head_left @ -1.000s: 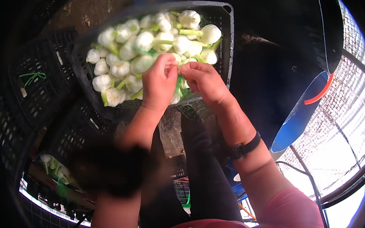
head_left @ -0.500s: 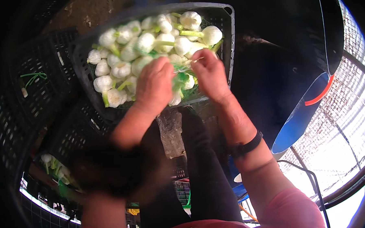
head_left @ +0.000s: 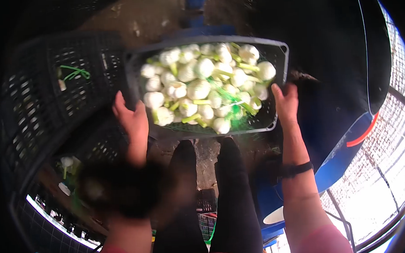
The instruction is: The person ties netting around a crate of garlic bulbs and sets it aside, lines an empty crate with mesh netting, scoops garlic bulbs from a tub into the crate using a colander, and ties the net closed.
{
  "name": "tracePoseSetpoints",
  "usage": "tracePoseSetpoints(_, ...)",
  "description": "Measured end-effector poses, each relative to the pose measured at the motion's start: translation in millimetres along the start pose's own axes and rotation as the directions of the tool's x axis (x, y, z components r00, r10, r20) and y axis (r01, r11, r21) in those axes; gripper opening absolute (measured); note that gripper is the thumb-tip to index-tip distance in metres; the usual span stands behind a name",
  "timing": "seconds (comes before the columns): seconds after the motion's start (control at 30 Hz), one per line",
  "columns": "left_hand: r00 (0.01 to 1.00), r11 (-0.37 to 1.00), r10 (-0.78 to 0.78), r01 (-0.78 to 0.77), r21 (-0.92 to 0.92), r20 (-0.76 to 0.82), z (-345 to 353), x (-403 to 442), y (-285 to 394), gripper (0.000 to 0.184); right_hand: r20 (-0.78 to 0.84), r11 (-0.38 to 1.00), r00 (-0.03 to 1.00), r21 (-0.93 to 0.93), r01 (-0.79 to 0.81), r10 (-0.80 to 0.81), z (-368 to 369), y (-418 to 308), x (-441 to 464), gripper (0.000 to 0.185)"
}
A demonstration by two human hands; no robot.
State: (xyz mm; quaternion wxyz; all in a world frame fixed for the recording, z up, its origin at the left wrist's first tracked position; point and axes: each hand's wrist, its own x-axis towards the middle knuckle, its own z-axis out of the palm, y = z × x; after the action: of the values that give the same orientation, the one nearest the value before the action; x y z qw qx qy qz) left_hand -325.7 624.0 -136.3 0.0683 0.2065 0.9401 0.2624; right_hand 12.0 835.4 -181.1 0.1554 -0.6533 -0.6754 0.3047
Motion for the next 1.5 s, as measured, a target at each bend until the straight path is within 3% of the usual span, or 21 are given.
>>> tracePoseSetpoints(0.03,0.977,0.951,-0.078,0.133,-0.280,0.197,17.9,6.2,-54.0,0.045,-0.001,1.000,1.000,0.016,0.016,-0.016,11.6,18.1,3.0,0.032)
tracePoseSetpoints(0.07,0.827,0.840,-0.297,0.464,-0.282,0.478,7.8,8.1,-31.5,0.034,0.024,0.971,0.990,0.196,-0.138,0.136,24.5,34.3,6.3,0.028)
tracePoseSetpoints(0.13,0.851,0.847,-0.254,0.425,-0.319,0.459,23.7,12.0,-48.5,0.021,0.149,0.780,0.897,0.449,-0.436,0.415,30.6,11.4,7.2,0.014)
tracePoseSetpoints(0.17,0.804,0.722,-0.283,0.537,-0.436,0.522,26.1,13.9,-45.2,0.022,0.242,0.728,0.861,0.461,-0.507,0.447,26.1,7.3,10.6,0.013)
tracePoseSetpoints(0.27,0.656,0.766,-0.402,0.623,-0.158,0.638,13.8,34.9,-23.3,0.025,0.318,0.692,0.841,0.478,-0.541,0.438,17.1,-2.2,12.9,0.016)
tracePoseSetpoints(0.33,0.735,0.845,-0.365,0.519,-0.128,0.572,21.9,33.8,-32.1,0.023,0.372,0.742,0.861,0.453,-0.494,0.347,12.0,-1.5,14.2,0.018)
tracePoseSetpoints(0.47,0.769,0.857,-0.383,0.503,-0.114,0.512,41.5,26.3,-67.6,0.026,0.366,0.793,0.854,0.354,-0.496,0.370,3.0,-12.0,16.2,0.020)
tracePoseSetpoints(0.53,0.694,0.831,-0.423,0.554,-0.057,0.582,29.3,29.2,-67.1,0.025,0.416,0.813,0.879,0.413,-0.410,0.231,-7.8,-8.3,17.2,0.023)
tracePoseSetpoints(0.67,0.704,0.816,-0.436,0.572,-0.084,0.561,-9.5,24.7,-31.2,0.022,0.446,0.833,0.859,0.354,-0.426,0.250,-37.4,-52.3,18.8,0.030)
tracePoseSetpoints(0.73,0.736,0.832,-0.356,0.530,-0.162,0.576,-19.7,16.9,-27.4,0.021,0.494,0.864,0.840,0.299,-0.406,0.224,-44.2,-56.8,23.9,0.032)
tracePoseSetpoints(0.77,0.733,0.815,-0.331,0.539,-0.212,0.594,-23.7,12.9,-30.1,0.021,0.371,0.921,0.910,0.258,-0.291,0.184,-40.4,-63.4,24.5,0.030)
tracePoseSetpoints(0.8,0.731,0.794,-0.302,0.548,-0.263,0.612,-27.1,7.0,-32.1,0.021,0.285,0.823,0.908,0.401,-0.403,0.306,-36.6,-58.8,28.0,0.027)
tracePoseSetpoints(0.9,0.699,0.673,-0.293,0.636,-0.378,0.652,-55.9,-7.7,-20.0,0.018,0.519,0.799,0.834,0.414,-0.437,0.188,-62.7,-62.0,43.0,0.021)
tracePoseSetpoints(1.07,0.743,0.691,-0.174,0.560,-0.457,0.647,-119.3,-37.7,-53.6,0.024,0.579,0.892,0.802,0.275,-0.358,0.144,-95.2,-128.3,20.0,0.020)
tracePoseSetpoints(1.1,0.776,0.712,-0.129,0.506,-0.487,0.617,-149.9,-47.6,-65.8,0.024,0.466,0.898,0.857,0.248,-0.363,0.218,-105.2,-146.7,-5.1,0.019)
tracePoseSetpoints(1.2,0.743,0.545,-0.296,0.648,-0.533,0.600,-221.6,-38.6,-82.1,0.024,0.605,0.870,0.790,0.335,-0.362,0.095,-97.3,-194.0,-54.0,0.021)
tracePoseSetpoints(1.23,0.765,0.602,-0.333,0.622,-0.500,0.552,-241.5,-30.9,-94.4,0.024,0.650,0.856,0.759,0.375,-0.356,0.031,-85.6,-209.1,-71.0,0.021)
tracePoseSetpoints(1.3,0.799,0.703,-0.402,0.582,-0.408,0.447,-281.0,-15.1,-119.3,0.023,0.813,0.832,0.564,0.407,-0.377,-0.143,-53.5,-235.2,-95.1,0.022)
tracePoseSetpoints(1.37,0.836,0.730,-0.437,0.545,-0.413,0.331,-316.7,9.1,-144.6,0.025,0.815,0.877,0.526,0.416,-0.241,-0.243,-13.9,-263.3,-125.7,0.028)
tracePoseSetpoints(1.4,0.850,0.745,-0.452,0.526,-0.411,0.271,-334.8,21.5,-157.2,0.026,0.804,0.862,0.550,0.427,-0.273,-0.224,5.9,-278.1,-143.9,0.029)
tracePoseSetpoints(1.5,0.907,0.856,-0.395,0.420,-0.302,0.145,-374.3,63.9,-226.1,0.026,0.824,0.795,0.413,0.526,-0.304,-0.387,61.1,-310.4,-176.4,0.017)
